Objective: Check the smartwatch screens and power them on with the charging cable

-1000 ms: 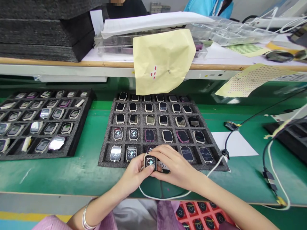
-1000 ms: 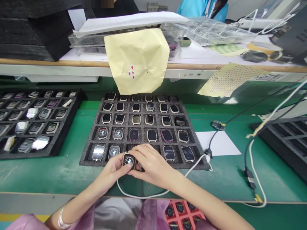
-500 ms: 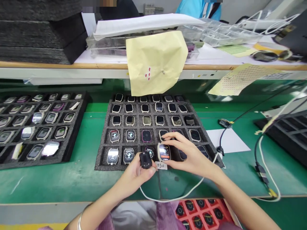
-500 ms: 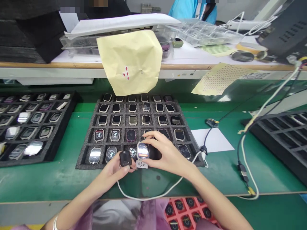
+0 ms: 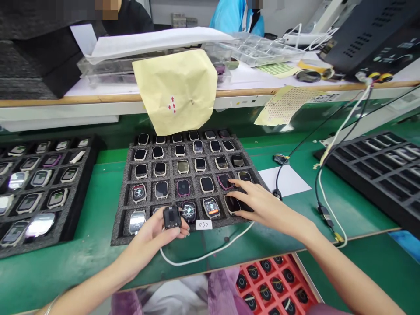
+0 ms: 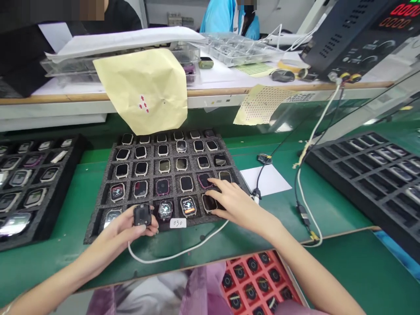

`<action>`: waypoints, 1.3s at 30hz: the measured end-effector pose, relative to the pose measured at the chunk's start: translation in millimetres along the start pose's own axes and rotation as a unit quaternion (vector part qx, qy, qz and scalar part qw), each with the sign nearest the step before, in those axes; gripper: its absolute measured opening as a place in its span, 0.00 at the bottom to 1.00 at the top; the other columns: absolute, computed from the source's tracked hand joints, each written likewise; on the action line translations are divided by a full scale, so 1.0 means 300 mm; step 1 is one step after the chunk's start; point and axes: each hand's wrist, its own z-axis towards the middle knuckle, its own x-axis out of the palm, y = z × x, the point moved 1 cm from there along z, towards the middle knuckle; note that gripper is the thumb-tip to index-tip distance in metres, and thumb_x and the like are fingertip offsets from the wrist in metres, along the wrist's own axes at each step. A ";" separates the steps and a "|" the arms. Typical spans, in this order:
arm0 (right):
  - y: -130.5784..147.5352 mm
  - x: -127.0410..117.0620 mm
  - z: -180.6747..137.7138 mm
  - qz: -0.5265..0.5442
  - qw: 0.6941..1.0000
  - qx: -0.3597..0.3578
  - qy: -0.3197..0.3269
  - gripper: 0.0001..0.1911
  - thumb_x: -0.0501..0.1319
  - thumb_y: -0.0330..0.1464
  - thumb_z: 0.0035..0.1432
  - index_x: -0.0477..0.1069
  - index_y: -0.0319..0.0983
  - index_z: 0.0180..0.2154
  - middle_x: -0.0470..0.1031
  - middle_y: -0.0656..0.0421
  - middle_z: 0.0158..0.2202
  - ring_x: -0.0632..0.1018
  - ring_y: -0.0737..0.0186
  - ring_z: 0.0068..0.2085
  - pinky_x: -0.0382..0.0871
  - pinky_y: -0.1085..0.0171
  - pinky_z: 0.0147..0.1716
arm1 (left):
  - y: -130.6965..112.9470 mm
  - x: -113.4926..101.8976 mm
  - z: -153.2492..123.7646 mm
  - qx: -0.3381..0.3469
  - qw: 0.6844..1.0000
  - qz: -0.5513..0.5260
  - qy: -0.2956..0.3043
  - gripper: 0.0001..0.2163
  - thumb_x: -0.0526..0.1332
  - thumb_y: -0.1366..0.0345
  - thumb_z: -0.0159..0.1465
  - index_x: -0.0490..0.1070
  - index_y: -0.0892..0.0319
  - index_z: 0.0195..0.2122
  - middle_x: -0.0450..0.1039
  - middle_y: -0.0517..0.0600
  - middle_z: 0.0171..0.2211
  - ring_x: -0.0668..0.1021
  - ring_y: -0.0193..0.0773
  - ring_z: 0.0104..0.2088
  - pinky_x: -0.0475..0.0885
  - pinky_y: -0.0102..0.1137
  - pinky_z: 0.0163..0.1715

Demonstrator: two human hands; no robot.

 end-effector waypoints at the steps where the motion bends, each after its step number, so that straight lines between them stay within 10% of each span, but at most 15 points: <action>1: -0.002 0.004 0.005 0.001 1.000 -0.002 0.001 0.20 0.65 0.31 0.55 0.68 0.39 0.50 0.56 0.45 0.62 0.65 0.41 0.58 0.65 0.43 0.50 | -0.013 0.010 0.016 0.014 1.000 0.006 0.007 0.11 0.61 0.66 0.62 0.68 0.61 0.45 0.73 0.54 0.41 0.75 0.42 0.42 0.68 0.39 0.48; 12: 0.068 -0.064 0.036 0.181 0.978 -0.005 -0.104 0.20 0.65 0.35 0.55 0.65 0.42 0.49 0.62 0.50 0.59 0.65 0.50 0.59 0.62 0.49 0.56 | 0.058 0.125 0.213 0.049 0.993 -0.068 0.087 0.20 0.70 0.71 0.50 0.66 0.61 0.43 0.73 0.54 0.41 0.76 0.41 0.42 0.71 0.38 0.45; 19: 0.190 0.014 0.150 0.166 0.977 -0.086 -0.100 0.19 0.63 0.28 0.55 0.65 0.39 0.49 0.71 0.51 0.50 0.71 0.50 0.52 0.63 0.48 0.52 | 0.087 0.102 0.225 0.059 0.993 -0.080 0.062 0.20 0.70 0.70 0.52 0.68 0.61 0.46 0.74 0.53 0.43 0.75 0.43 0.46 0.68 0.37 0.49; 39: 0.164 0.132 0.166 0.322 0.926 -0.107 -0.165 0.22 0.67 0.35 0.55 0.65 0.39 0.49 0.72 0.52 0.43 0.73 0.55 0.45 0.69 0.55 0.45 | 0.076 0.094 0.217 0.065 0.995 -0.048 0.057 0.14 0.65 0.59 0.58 0.70 0.64 0.41 0.76 0.55 0.36 0.77 0.44 0.40 0.69 0.36 0.43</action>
